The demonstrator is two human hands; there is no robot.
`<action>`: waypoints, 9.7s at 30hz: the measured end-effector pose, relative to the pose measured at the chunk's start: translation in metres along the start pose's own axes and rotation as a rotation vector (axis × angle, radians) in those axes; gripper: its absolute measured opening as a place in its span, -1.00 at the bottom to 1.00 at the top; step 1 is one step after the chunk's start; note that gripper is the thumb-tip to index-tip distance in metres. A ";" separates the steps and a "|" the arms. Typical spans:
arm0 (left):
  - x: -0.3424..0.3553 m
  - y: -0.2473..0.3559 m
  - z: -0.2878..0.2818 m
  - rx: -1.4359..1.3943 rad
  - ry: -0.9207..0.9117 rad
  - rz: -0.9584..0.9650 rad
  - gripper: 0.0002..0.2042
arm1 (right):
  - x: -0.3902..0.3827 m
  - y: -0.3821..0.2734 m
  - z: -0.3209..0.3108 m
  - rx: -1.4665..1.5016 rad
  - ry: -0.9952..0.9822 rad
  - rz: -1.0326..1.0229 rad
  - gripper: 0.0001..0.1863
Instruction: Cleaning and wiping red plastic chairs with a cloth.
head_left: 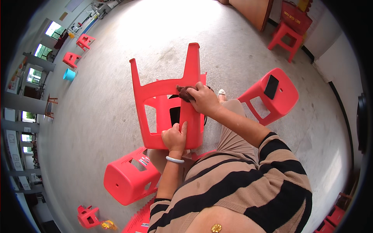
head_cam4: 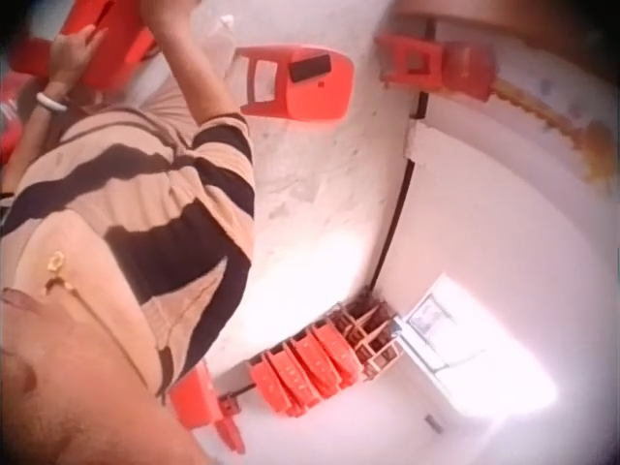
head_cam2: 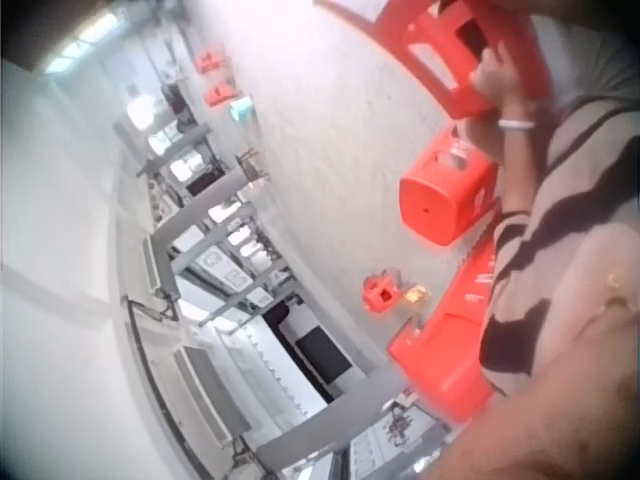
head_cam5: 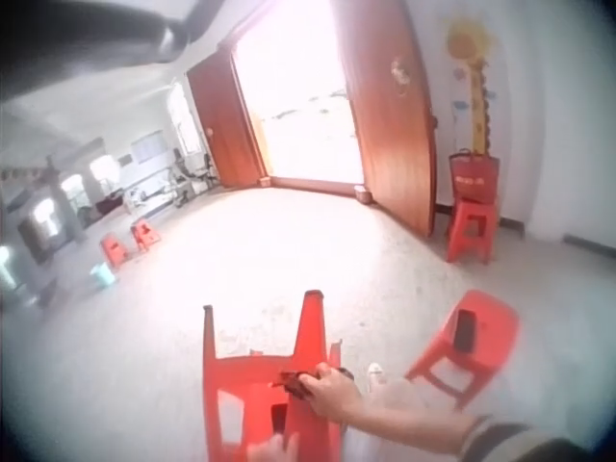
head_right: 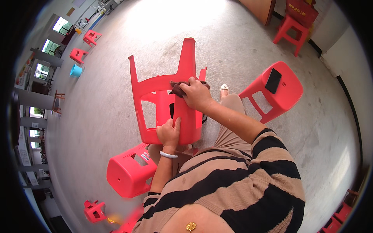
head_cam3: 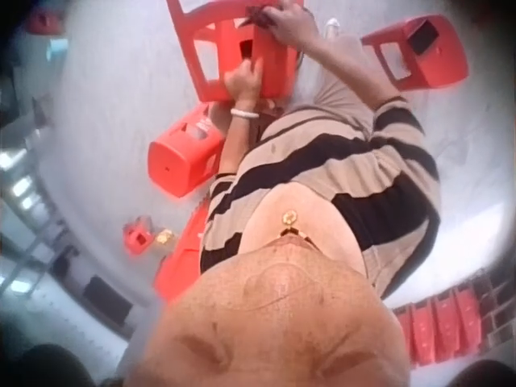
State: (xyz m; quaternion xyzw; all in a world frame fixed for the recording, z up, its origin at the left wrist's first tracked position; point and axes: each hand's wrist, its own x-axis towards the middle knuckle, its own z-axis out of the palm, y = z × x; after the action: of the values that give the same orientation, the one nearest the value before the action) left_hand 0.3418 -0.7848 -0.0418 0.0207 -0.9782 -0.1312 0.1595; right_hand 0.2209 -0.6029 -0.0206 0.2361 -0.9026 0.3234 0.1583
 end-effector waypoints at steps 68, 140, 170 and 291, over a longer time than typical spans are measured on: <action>0.123 -0.114 -0.019 -0.228 -0.165 -0.208 -0.17 | 0.081 0.028 0.267 0.820 -0.635 0.905 -0.45; 0.132 -0.099 -0.018 -0.418 -0.200 -0.246 -0.15 | -0.011 -0.034 0.280 0.759 -0.547 0.481 -0.42; 0.137 -0.095 -0.018 -0.415 -0.184 -0.228 -0.14 | -0.024 -0.041 0.278 0.789 -0.479 0.572 -0.47; 0.141 -0.103 -0.015 -0.507 -0.166 -0.286 -0.13 | -0.148 0.000 0.219 0.023 -0.865 -0.100 -0.77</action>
State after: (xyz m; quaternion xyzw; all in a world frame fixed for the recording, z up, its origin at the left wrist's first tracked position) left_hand 0.2133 -0.8992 -0.0116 0.1072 -0.9110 -0.3938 0.0591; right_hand 0.3159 -0.6987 -0.2477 0.3951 -0.8696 0.1965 -0.2213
